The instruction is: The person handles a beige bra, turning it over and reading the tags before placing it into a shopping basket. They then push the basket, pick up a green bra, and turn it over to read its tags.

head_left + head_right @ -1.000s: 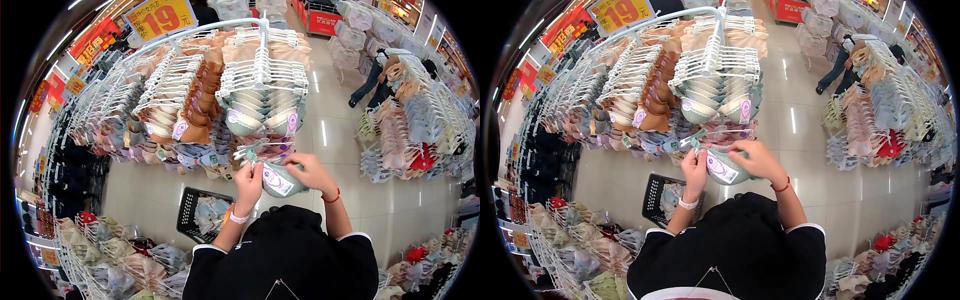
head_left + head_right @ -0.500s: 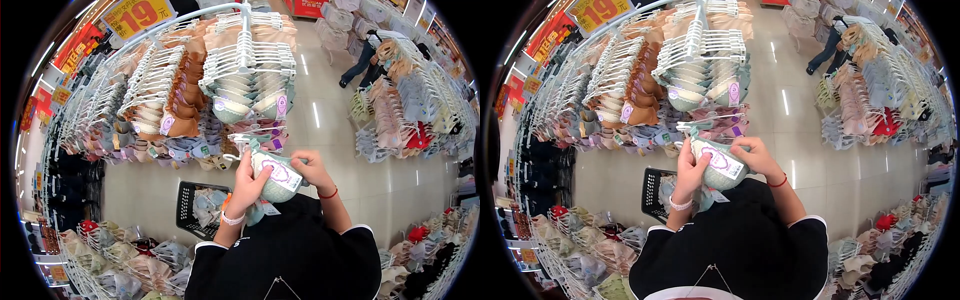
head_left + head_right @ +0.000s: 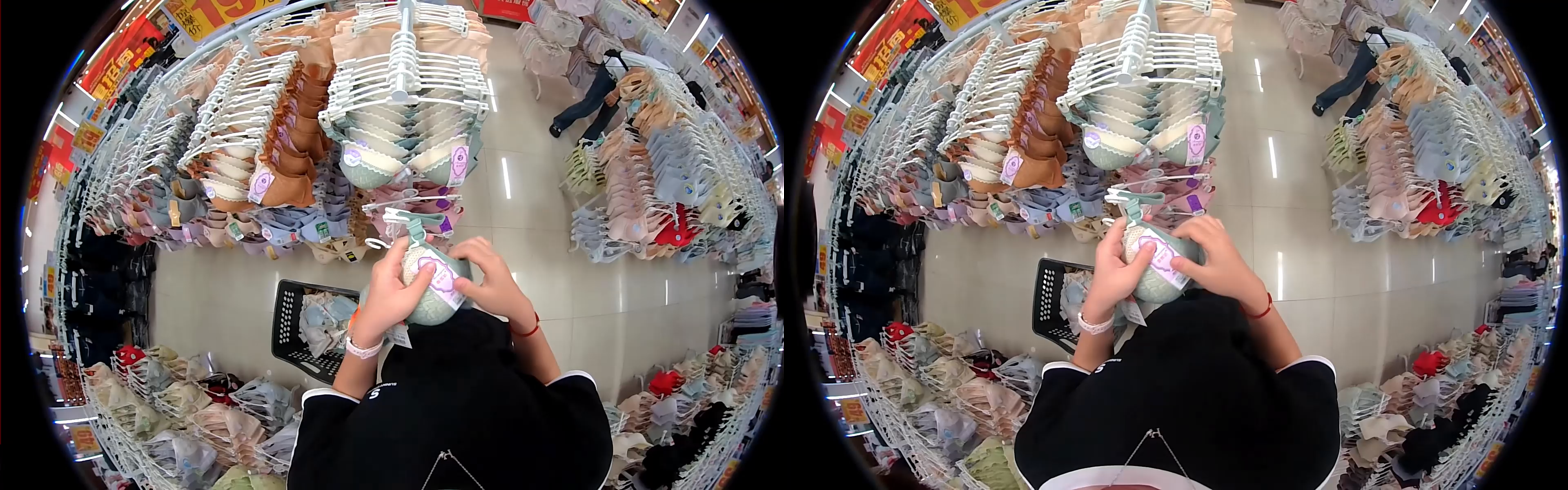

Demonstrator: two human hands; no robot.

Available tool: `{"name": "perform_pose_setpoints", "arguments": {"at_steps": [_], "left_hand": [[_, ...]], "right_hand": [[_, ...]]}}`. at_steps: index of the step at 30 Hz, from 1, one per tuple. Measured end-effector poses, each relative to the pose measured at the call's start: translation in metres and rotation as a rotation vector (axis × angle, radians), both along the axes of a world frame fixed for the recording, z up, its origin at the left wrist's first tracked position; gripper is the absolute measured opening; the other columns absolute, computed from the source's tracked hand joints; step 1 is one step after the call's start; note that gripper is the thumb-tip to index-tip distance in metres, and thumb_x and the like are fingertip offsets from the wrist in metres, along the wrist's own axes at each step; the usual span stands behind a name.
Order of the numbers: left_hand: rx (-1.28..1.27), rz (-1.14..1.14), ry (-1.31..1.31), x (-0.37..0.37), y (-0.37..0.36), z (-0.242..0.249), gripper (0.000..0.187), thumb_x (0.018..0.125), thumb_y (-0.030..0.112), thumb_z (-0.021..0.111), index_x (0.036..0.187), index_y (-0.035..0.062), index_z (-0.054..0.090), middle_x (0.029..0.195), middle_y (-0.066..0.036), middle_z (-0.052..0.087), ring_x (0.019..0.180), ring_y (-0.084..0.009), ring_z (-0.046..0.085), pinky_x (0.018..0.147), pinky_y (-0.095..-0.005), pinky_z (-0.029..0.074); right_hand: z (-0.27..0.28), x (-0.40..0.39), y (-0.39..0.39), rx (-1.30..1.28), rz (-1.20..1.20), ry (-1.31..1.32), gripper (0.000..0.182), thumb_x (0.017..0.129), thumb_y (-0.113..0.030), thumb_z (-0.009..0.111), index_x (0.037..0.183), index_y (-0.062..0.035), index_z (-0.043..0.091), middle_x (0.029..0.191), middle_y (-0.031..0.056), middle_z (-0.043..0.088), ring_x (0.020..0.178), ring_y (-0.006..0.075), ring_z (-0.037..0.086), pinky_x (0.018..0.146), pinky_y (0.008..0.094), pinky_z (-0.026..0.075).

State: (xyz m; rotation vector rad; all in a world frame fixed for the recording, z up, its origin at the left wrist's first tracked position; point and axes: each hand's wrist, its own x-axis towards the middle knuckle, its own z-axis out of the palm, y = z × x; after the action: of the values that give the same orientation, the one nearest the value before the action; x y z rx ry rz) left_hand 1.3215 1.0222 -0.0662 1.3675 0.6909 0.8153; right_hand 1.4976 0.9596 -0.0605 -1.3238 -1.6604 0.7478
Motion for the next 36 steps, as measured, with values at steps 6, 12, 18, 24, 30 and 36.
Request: {"name": "perform_pose_setpoints", "arguments": {"at_steps": [6, 12, 18, 24, 30, 36], "left_hand": [[-0.116, 0.247, -0.168, 0.015, 0.0, -0.019, 0.031, 0.085, 0.002, 0.056, 0.114, -0.0035, 0.046, 0.098, -0.006, 0.056, 0.086, -0.0097, 0.055, 0.073, -0.0231, 0.046], [-0.166, 0.397, -0.285, 0.007, 0.01, -0.024, 0.034, 0.09, 0.005, 0.05, 0.121, -0.0005, 0.039, 0.1, -0.007, 0.056, 0.086, -0.0087, 0.054, 0.075, -0.0225, 0.045], [-0.122, 0.384, -0.233, 0.018, 0.009, -0.029, 0.023, 0.091, 0.007, 0.049, 0.112, -0.0002, 0.042, 0.101, -0.008, 0.055, 0.09, -0.0109, 0.053, 0.076, -0.0244, 0.044], [0.036, 0.316, -0.025, 0.016, 0.008, -0.05, 0.02, 0.095, 0.013, 0.043, 0.108, -0.0013, 0.043, 0.097, -0.006, 0.053, 0.089, -0.0082, 0.049, 0.077, -0.0229, 0.041], [-0.126, 0.291, -0.118, 0.008, 0.009, -0.073, 0.04, 0.095, 0.015, 0.041, 0.131, -0.0016, 0.036, 0.106, -0.009, 0.052, 0.098, -0.0139, 0.049, 0.087, -0.0274, 0.039], [0.171, 0.388, 0.369, -0.023, 0.003, -0.134, 0.045, 0.093, 0.019, 0.047, 0.131, -0.0003, 0.035, 0.115, -0.012, 0.048, 0.101, -0.0187, 0.049, 0.088, -0.0305, 0.039]], "right_hand": [[-0.015, -0.041, 0.001, -0.087, -0.099, -0.013, 0.088, 0.066, -0.035, 0.076, 0.131, 0.0018, 0.029, 0.131, 0.0227, 0.032, 0.12, 0.0371, 0.036, 0.102, 0.0449, 0.028], [-0.038, -0.048, -0.004, -0.026, -0.482, 0.027, 0.095, 0.069, -0.03, 0.074, 0.138, 0.0005, 0.015, 0.143, 0.0216, 0.01, 0.131, 0.0352, 0.02, 0.104, 0.0457, 0.024], [-0.065, -0.053, -0.006, -0.425, -0.18, 0.806, 0.079, 0.076, -0.02, 0.07, 0.135, 0.0013, 0.023, 0.129, 0.0135, 0.039, 0.122, 0.0199, 0.035, 0.102, 0.0325, 0.027], [-0.057, -0.058, -0.005, -0.295, -0.304, 0.713, 0.046, 0.083, -0.019, 0.063, 0.12, 0.0026, 0.046, 0.107, 0.008, 0.056, 0.097, 0.0137, 0.053, 0.085, 0.0281, 0.043], [-0.081, -0.048, 0.003, -0.406, -0.402, 0.948, 0.03, 0.091, -0.024, 0.052, 0.105, 0.002, 0.057, 0.092, 0.005, 0.061, 0.081, 0.0096, 0.057, 0.071, 0.0247, 0.046], [-0.079, -0.026, 0.011, -0.352, -0.355, 1.465, 0.045, 0.092, -0.032, 0.043, 0.123, 0.0006, 0.043, 0.115, 0.0132, 0.056, 0.102, 0.0233, 0.057, 0.088, 0.0361, 0.046]]}}
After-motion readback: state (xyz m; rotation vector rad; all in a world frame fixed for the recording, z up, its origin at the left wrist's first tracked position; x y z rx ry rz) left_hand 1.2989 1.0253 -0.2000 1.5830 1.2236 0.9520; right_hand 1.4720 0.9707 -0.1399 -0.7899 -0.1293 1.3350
